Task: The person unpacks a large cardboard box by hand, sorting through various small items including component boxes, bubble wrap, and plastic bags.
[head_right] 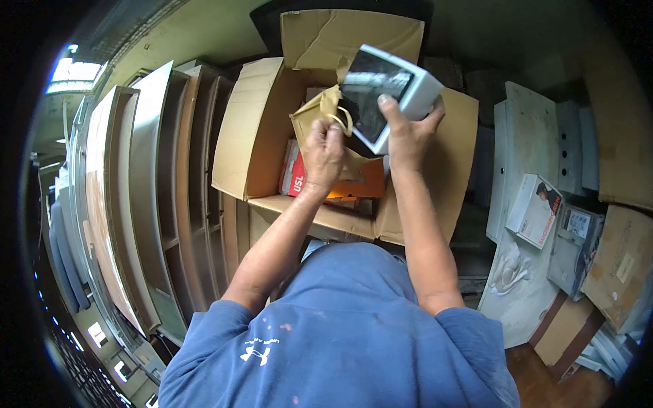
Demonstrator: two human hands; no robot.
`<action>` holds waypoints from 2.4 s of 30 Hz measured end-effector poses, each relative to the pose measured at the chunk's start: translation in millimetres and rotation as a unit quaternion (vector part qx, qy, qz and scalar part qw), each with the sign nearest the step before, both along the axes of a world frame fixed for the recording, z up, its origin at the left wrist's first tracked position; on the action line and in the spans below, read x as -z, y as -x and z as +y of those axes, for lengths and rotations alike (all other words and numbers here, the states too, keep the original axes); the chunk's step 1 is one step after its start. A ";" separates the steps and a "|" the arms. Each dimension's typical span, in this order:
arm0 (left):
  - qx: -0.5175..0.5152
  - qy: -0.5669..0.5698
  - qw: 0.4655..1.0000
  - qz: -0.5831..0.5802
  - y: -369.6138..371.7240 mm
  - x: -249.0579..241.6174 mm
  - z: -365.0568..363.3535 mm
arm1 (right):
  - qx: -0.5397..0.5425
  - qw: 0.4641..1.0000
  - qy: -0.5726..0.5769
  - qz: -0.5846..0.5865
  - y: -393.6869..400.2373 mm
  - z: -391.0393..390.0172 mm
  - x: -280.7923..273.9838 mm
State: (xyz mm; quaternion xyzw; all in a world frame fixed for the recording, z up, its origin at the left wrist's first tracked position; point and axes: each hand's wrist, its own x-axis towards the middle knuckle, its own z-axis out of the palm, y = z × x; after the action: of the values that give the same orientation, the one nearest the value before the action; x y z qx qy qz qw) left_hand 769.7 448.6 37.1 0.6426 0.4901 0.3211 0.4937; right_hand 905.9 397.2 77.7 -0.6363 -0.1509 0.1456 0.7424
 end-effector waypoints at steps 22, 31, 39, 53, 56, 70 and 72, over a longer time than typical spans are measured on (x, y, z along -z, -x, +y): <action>-0.017 0.005 0.985 -0.173 78.0 -15.9 15.4 | -0.125 0.976 0.089 0.152 84.4 -43.6 58.6; -0.195 0.153 0.966 -0.076 227.1 26.5 -2.7 | -0.163 0.909 -0.030 0.383 70.3 -25.5 52.3; -0.041 0.314 0.870 -0.378 218.3 -56.8 10.8 | -0.239 0.903 -0.118 0.336 86.7 14.8 -24.4; -0.054 0.224 0.913 -0.338 227.5 -107.6 24.4 | -0.341 0.905 -0.155 0.205 88.0 12.5 -118.2; -0.020 0.327 0.893 -0.309 211.6 -52.6 20.6 | -0.313 0.941 -0.110 0.071 82.9 15.3 -118.7; -0.065 0.060 0.996 -0.012 168.2 -34.6 12.1 | -0.353 0.934 0.035 -0.044 113.1 12.6 -5.9; -0.093 0.138 0.983 -0.073 185.3 -3.4 33.5 | -0.354 0.934 0.034 -0.039 113.1 16.1 -4.7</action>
State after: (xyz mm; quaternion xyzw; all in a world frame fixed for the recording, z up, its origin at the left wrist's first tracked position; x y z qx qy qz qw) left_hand 584.5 482.1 40.4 0.4945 0.5501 0.3412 0.5800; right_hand 792.7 413.3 82.4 -0.5717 -0.3904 0.3790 0.6140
